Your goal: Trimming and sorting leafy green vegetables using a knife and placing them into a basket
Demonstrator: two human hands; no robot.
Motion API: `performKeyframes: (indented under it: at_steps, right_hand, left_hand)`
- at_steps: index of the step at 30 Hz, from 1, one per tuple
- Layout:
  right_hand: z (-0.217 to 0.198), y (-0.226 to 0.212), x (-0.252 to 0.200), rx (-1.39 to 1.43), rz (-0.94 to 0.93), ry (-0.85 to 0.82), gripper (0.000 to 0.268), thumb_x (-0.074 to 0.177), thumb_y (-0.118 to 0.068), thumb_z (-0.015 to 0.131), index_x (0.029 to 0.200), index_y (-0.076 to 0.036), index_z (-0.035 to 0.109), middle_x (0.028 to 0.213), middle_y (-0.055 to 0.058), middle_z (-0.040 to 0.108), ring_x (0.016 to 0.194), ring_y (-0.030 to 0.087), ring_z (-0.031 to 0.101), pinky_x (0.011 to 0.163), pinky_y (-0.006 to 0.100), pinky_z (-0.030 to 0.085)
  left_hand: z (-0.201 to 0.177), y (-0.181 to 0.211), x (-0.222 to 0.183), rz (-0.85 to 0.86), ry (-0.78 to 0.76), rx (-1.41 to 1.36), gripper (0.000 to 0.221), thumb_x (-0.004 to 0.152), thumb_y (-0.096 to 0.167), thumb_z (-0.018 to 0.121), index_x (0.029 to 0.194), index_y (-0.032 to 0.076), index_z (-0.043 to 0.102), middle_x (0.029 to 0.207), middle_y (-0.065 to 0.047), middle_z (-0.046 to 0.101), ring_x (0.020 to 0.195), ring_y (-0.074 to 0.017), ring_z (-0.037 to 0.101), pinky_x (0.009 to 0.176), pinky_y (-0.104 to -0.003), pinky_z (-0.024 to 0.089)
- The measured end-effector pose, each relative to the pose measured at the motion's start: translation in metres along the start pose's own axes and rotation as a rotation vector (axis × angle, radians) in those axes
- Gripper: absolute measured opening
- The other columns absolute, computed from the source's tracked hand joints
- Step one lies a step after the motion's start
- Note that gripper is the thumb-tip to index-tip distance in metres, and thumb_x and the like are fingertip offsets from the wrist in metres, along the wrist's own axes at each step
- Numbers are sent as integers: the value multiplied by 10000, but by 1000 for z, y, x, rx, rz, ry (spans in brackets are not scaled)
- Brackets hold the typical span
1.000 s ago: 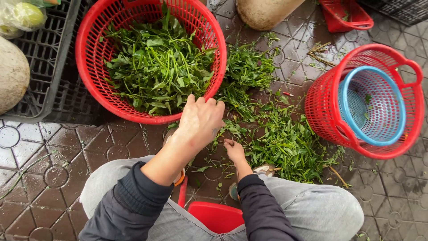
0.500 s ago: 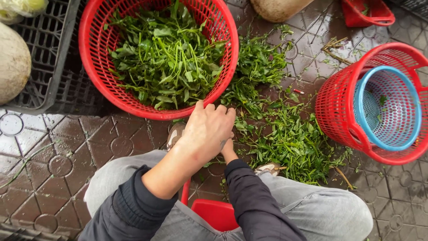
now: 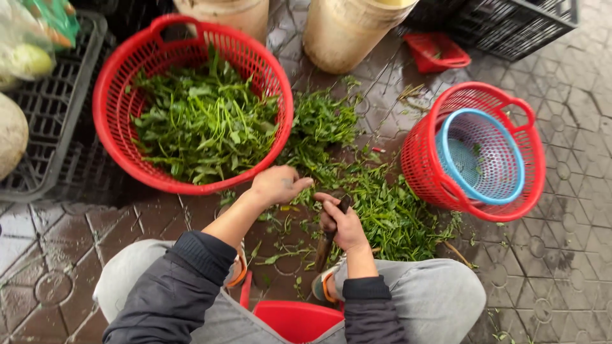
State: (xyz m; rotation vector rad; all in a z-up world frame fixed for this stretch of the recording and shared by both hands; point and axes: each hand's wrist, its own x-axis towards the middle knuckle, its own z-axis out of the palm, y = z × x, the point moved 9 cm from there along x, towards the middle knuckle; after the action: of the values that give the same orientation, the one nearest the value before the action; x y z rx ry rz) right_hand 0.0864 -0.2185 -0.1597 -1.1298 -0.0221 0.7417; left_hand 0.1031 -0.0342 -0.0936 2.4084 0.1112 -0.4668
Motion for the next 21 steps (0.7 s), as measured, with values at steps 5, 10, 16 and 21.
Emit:
performKeyframes:
  at_steps: [5,10,16,21]
  right_hand:
    - [31,-28,-13,39,-60,-41,277,1002,-56,574,1252,16,669,468,22,383,404,90,348,451,213,329]
    - [26,-20,-18,-111,65,283,814,1040,-643,269,1509,-7,464,1085,114,517,565,82,418,463,212,303]
    - [43,-9,-1,-37,-69,139,403,1036,-221,613,1407,-66,585,849,7,490,578,101,528,495,228,413]
    - [20,-21,0,33,-8,471,332,1006,-408,672,1087,-88,644,738,20,551,539,105,531,474,234,421]
  left_hand:
    - [16,3,-19,-75,-175,-529,317,928,414,678,896,120,792,808,-65,801,863,-209,751,796,-340,533]
    - [20,-25,1,-52,-54,-16,235,965,387,624,1002,210,774,848,-70,789,919,-333,767,796,-464,605]
    - [38,-5,-1,110,-30,291,253,992,345,541,1026,234,765,848,-54,781,861,-295,781,775,-445,618]
    - [68,-22,3,183,192,506,180,894,286,592,899,194,747,749,-51,728,736,-291,730,746,-496,556]
